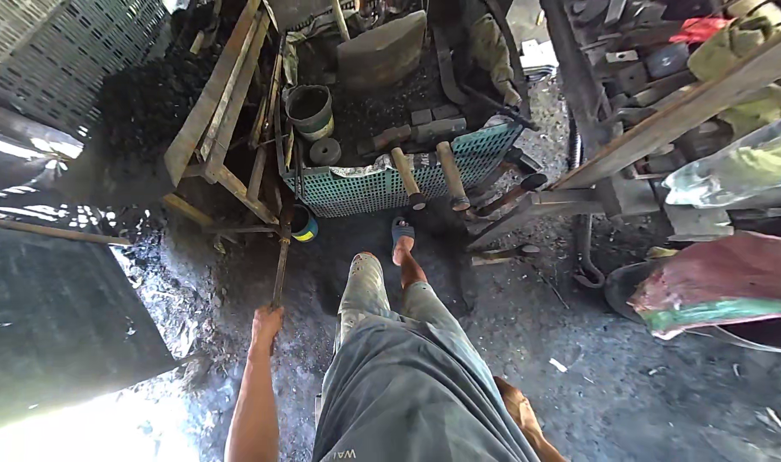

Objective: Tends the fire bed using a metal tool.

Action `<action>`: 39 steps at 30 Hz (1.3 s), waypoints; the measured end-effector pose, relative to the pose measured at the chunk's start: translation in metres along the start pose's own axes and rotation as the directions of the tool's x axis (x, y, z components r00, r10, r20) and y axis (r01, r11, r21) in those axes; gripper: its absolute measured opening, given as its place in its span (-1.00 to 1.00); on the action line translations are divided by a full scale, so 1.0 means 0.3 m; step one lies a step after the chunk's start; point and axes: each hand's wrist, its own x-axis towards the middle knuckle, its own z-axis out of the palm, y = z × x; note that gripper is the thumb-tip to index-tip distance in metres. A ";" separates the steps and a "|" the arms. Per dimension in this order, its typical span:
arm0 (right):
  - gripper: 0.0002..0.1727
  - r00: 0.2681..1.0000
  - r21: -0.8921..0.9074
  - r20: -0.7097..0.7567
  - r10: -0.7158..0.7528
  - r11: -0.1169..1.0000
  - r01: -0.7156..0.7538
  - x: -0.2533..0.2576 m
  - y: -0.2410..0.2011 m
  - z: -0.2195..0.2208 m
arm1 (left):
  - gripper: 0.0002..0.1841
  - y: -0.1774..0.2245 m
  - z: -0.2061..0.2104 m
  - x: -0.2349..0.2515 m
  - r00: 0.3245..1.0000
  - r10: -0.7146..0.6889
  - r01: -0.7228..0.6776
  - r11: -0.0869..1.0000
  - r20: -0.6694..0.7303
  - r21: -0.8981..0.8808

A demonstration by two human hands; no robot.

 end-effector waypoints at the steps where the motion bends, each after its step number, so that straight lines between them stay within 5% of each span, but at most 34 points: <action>1: -0.73 1.000 0.000 -0.003 0.000 1.000 0.000 -0.004 -0.004 -0.002 | -0.55 0.032 -0.020 0.033 1.000 -0.007 0.006 0.998 0.009 0.059; 9: -0.71 0.998 0.056 -0.057 0.004 0.998 -0.001 -0.036 -0.042 -0.020 | -0.55 0.340 -0.157 0.331 0.998 0.030 -0.059 0.790 0.058 0.611; 17: -0.70 0.998 0.091 -0.045 0.035 0.995 -0.031 -0.028 -0.050 -0.025 | -0.59 0.558 -0.130 0.334 0.994 0.104 -0.047 0.591 -0.018 0.805; 20: -0.69 0.999 0.111 -0.045 0.028 0.994 -0.023 -0.022 -0.050 -0.032 | -0.61 0.512 -0.150 0.339 0.995 0.094 -0.055 0.670 -0.011 0.741; 27: -0.72 0.998 0.135 -0.051 0.026 0.991 -0.019 -0.031 -0.047 -0.037 | -0.52 0.165 -0.154 0.180 1.000 0.010 -0.011 0.914 0.005 0.405; 30: -0.74 0.999 0.098 -0.045 0.002 0.995 0.003 -0.016 -0.027 -0.033 | -0.50 0.026 -0.055 0.084 1.000 -0.025 0.026 0.971 -0.011 0.240; 34: -0.74 1.000 0.054 0.000 -0.018 0.998 0.018 -0.014 -0.026 -0.033 | -0.61 -0.052 0.104 0.033 0.994 -0.014 0.039 0.970 -0.105 0.241; 39: -0.75 1.000 0.042 -0.019 0.012 0.999 -0.011 -0.021 -0.033 -0.033 | -0.62 -0.100 0.271 -0.041 0.996 -0.026 0.019 0.996 -0.081 -0.086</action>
